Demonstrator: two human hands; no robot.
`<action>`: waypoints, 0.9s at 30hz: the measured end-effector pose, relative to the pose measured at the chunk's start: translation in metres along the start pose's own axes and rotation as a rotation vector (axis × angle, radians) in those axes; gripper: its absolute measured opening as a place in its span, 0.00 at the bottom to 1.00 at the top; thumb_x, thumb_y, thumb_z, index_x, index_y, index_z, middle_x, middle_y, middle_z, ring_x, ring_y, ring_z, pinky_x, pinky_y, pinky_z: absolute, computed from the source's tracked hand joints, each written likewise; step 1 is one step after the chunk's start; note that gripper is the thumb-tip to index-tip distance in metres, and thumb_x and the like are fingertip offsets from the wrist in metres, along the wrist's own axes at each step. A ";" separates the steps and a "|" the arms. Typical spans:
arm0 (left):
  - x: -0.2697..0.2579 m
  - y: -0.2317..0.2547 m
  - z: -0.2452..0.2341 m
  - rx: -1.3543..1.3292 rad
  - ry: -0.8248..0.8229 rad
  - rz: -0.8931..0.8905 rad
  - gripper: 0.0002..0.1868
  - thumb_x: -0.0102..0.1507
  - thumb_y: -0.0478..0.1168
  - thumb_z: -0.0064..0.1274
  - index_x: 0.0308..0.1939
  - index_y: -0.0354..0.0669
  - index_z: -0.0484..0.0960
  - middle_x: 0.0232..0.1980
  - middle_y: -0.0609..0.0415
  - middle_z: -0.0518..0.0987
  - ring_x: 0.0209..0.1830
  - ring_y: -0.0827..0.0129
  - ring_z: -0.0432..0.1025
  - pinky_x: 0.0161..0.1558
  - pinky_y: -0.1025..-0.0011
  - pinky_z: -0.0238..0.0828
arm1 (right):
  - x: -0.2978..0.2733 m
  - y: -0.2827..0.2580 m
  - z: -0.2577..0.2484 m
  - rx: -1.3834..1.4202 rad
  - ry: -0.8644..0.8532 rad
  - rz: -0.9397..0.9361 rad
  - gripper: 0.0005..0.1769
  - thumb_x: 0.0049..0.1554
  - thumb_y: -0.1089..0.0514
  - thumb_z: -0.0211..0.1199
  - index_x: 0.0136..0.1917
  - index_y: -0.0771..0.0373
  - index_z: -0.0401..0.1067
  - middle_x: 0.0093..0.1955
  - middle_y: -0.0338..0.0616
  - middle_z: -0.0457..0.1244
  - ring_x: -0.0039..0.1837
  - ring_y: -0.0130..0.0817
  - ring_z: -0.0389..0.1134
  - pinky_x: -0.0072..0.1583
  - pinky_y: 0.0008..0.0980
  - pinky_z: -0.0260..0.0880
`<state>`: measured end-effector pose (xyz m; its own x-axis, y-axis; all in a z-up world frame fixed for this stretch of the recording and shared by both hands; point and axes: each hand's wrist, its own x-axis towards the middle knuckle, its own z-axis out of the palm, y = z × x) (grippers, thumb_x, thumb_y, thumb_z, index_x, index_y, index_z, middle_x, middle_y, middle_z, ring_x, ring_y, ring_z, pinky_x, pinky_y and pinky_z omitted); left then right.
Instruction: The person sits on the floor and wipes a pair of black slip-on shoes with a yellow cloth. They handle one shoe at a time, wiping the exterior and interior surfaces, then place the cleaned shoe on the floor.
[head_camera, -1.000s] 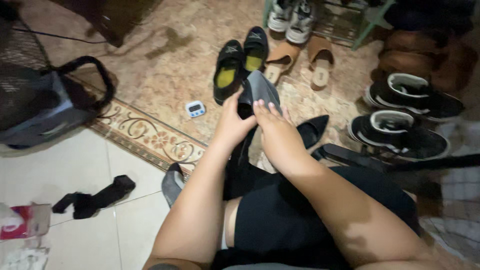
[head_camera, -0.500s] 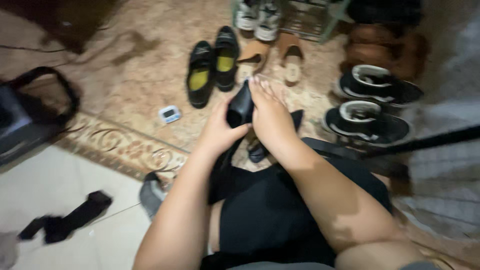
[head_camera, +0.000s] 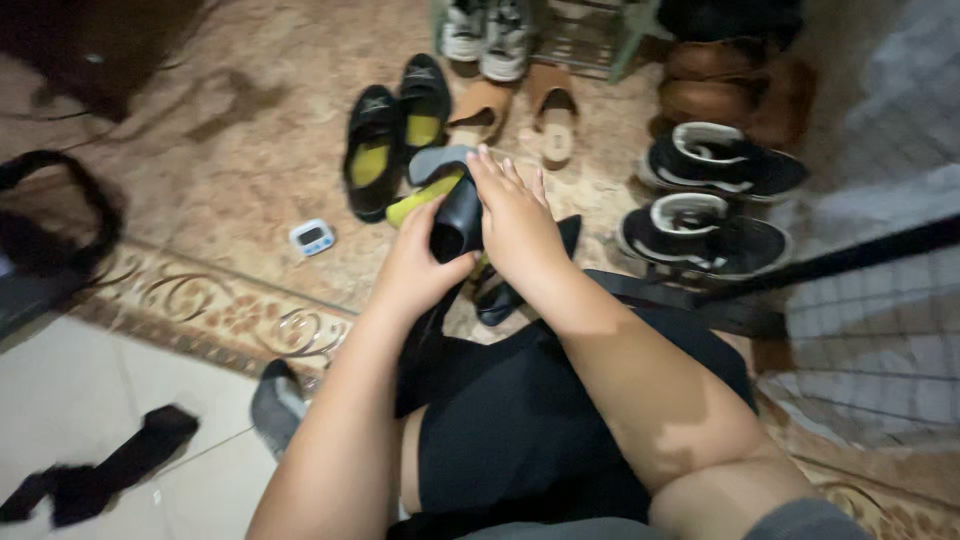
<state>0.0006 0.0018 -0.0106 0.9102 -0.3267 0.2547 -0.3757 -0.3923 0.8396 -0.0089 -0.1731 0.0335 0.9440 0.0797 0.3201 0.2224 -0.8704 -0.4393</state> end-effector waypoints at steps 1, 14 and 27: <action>0.000 0.006 0.001 -0.019 -0.024 -0.011 0.48 0.50 0.49 0.68 0.69 0.31 0.67 0.68 0.32 0.71 0.71 0.44 0.66 0.70 0.58 0.60 | 0.000 0.006 -0.003 -0.007 0.010 0.003 0.29 0.62 0.66 0.51 0.77 0.62 0.61 0.79 0.53 0.56 0.78 0.57 0.56 0.77 0.61 0.44; -0.001 -0.037 -0.014 0.000 0.221 -0.098 0.47 0.51 0.50 0.68 0.69 0.31 0.68 0.66 0.32 0.72 0.69 0.45 0.67 0.69 0.58 0.63 | -0.034 -0.058 0.007 0.023 -0.174 -0.146 0.33 0.56 0.67 0.53 0.75 0.63 0.62 0.77 0.54 0.57 0.77 0.55 0.57 0.77 0.63 0.42; -0.001 0.016 -0.005 -0.015 0.047 -0.015 0.46 0.48 0.47 0.68 0.67 0.33 0.71 0.62 0.35 0.75 0.66 0.46 0.70 0.67 0.59 0.65 | -0.002 -0.003 -0.003 -0.031 0.066 -0.029 0.29 0.61 0.67 0.50 0.76 0.64 0.61 0.76 0.55 0.58 0.78 0.55 0.57 0.76 0.65 0.42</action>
<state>-0.0051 -0.0005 0.0049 0.9228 -0.2805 0.2640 -0.3600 -0.3839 0.8503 -0.0119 -0.1719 0.0373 0.9190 0.0741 0.3873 0.2411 -0.8829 -0.4030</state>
